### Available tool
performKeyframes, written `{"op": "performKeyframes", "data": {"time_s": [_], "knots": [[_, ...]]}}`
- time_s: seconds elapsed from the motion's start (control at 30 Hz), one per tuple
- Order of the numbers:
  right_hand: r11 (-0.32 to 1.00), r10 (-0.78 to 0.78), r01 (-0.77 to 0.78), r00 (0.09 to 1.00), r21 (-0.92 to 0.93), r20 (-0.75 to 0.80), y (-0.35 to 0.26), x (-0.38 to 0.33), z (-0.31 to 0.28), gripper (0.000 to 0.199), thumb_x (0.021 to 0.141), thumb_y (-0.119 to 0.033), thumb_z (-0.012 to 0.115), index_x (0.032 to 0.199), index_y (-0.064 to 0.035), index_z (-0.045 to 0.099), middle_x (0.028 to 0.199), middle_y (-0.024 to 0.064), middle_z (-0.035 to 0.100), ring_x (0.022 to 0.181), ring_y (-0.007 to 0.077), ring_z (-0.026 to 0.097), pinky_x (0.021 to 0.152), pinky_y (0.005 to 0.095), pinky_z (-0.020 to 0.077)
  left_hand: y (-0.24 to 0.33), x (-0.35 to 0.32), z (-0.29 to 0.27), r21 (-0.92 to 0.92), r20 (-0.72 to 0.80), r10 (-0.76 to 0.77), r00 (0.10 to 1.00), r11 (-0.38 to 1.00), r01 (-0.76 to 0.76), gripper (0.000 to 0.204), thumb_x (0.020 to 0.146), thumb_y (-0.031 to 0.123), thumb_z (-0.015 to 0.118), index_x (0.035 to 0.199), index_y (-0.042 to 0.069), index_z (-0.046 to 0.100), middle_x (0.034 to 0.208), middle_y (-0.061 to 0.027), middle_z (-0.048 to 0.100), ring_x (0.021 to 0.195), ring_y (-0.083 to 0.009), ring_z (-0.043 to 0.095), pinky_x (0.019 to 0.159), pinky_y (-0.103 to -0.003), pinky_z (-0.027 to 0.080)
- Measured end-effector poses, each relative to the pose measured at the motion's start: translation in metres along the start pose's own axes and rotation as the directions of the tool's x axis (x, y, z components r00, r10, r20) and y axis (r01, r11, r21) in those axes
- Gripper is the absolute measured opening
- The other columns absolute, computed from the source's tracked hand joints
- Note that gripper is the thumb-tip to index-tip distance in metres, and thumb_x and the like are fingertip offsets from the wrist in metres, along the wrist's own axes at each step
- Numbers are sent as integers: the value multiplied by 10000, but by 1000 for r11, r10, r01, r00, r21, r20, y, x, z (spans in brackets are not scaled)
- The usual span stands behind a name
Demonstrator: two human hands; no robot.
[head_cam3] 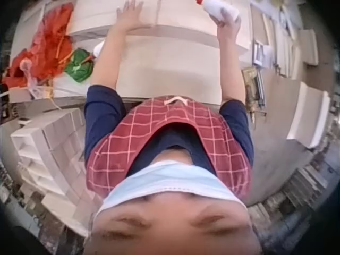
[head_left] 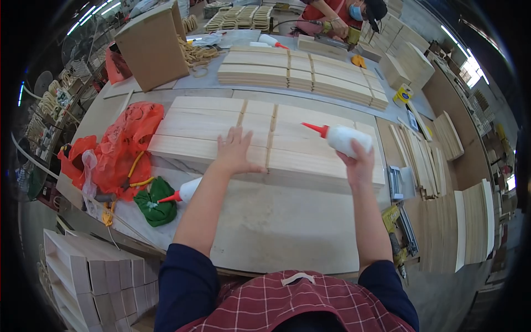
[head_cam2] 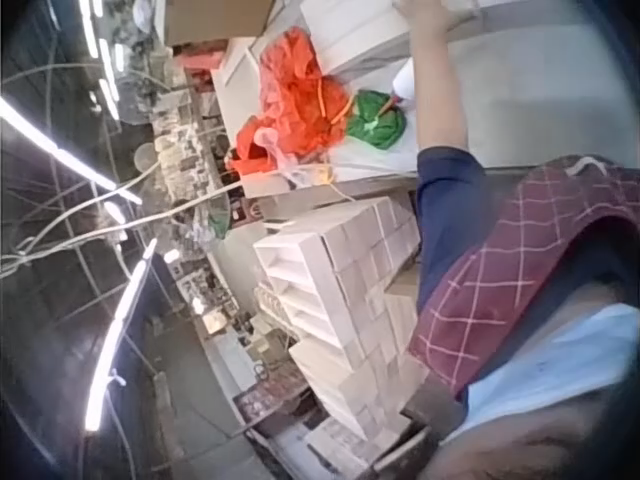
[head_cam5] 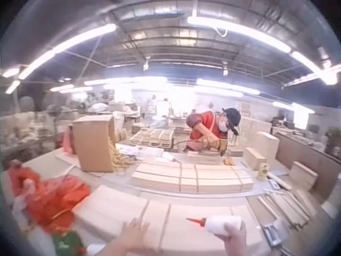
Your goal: The recorder assembles wooden storage boxes by applying glue to the joints and fastening the panels together using a pneumatic nail gun.
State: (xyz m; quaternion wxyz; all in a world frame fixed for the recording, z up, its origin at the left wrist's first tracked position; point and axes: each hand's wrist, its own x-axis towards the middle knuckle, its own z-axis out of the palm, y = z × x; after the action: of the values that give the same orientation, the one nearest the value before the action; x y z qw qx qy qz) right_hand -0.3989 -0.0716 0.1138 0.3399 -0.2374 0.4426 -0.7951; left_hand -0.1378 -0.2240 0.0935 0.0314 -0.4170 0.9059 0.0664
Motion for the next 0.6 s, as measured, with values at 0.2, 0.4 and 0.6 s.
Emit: {"op": "performKeyframes", "data": {"time_s": [0.2, 0.4, 0.6], "knots": [[969, -88, 59, 990, -238, -111, 63, 56, 64, 663, 657, -125, 759, 1172, -17, 356, 1061, 124, 495, 912, 236, 567, 655, 337, 549, -21, 0, 40, -41, -113, -25, 993, 999, 20, 1038, 641, 762, 472, 1381, 74, 232, 1454, -157, 137, 1351, -317, 87, 1048, -558, 76], [873, -191, 116, 975, -473, -113, 91, 94, 81, 678, 628, -174, 783, 1148, -6, 382, 1035, 124, 506, 848, 193, 564, 596, 283, 520, -22, -3, 43, -35, -167, -12, 986, 999, 6, 1027, 660, 764, 428, 1372, 47, 244, 1447, -150, 169, 1349, -311, 103, 1045, -563, 74], [851, -221, 148, 971, -504, -87, 102, 111, 85, 672, 623, -187, 789, 1137, -8, 394, 1018, 123, 515, 826, 188, 566, 574, 281, 515, -24, -1, 40, -67, -174, -20, 985, 998, 8, 1018, 667, 749, 436, 1370, 38, 242, 1443, -156, 178, 1347, -310, 112, 1043, -562, 77]]}}
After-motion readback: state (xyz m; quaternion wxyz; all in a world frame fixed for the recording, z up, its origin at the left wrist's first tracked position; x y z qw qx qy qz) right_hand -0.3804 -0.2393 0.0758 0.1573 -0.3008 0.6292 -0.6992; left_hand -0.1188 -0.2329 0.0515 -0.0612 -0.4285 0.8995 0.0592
